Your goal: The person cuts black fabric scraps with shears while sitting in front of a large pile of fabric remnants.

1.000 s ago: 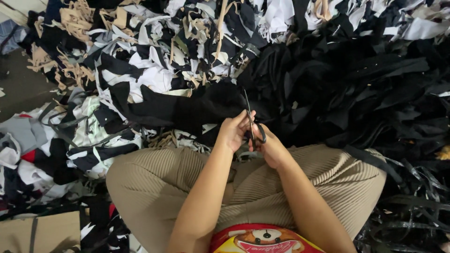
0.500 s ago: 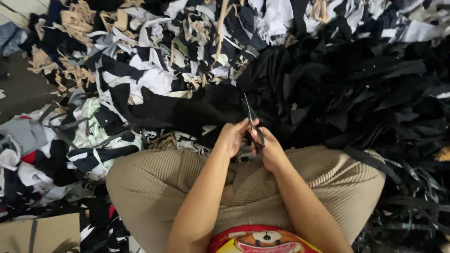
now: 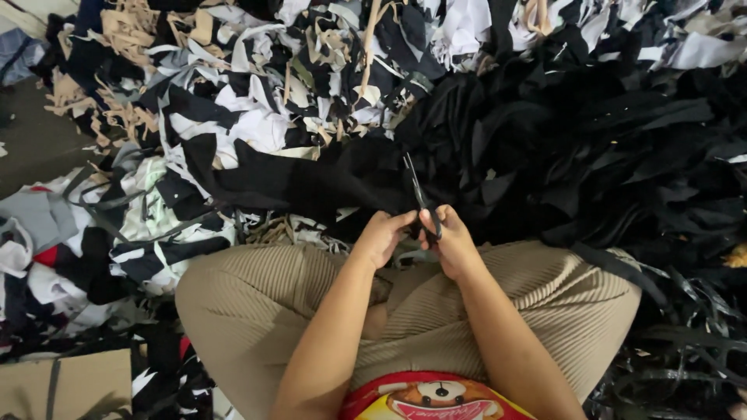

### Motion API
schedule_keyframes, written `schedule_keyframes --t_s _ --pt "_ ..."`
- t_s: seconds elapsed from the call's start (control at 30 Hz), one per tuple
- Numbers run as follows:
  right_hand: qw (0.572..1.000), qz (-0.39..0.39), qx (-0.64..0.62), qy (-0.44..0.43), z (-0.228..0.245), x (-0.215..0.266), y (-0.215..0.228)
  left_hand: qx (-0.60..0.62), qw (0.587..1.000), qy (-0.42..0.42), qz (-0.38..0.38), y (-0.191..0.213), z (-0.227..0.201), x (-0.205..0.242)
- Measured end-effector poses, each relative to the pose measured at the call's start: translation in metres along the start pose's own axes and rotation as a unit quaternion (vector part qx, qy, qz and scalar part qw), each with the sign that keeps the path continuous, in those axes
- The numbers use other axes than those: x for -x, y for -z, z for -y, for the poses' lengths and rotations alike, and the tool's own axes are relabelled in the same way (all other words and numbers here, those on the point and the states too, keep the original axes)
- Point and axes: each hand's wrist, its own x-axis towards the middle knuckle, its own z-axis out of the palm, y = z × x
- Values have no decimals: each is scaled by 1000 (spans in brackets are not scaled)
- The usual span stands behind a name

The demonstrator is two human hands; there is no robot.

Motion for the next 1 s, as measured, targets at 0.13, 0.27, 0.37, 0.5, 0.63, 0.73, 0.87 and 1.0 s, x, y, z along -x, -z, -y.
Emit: schedule_keyframes --t_s 0.13,0.27,0.37,0.5,0.63,0.73,0.87,1.0 --pt "997 43 -29 -51 5 -12 5 -21 999 -10 32 -34 -39 47" --pt "998 34 53 -14 1 -27 14 -24 999 -34 28 -21 -34 38" --pt "996 43 73 5 15 -20 12 -18 998 -47 25 -24 -44 43" --pt "996 74 -6 -58 22 -17 7 -60 998 5 16 -58 -82 91" --pt "997 56 37 -45 9 -38 17 -180 982 9 -49 -66 -99 107" --pt "999 36 21 -13 11 -48 25 -206 976 61 -27 -62 -105 109" --pt "999 12 -31 4 39 -40 28 -387 909 -104 -117 -25 -146 102" --pt "996 -4 -92 5 45 -43 37 -438 821 -176 -323 -4 -240 149"
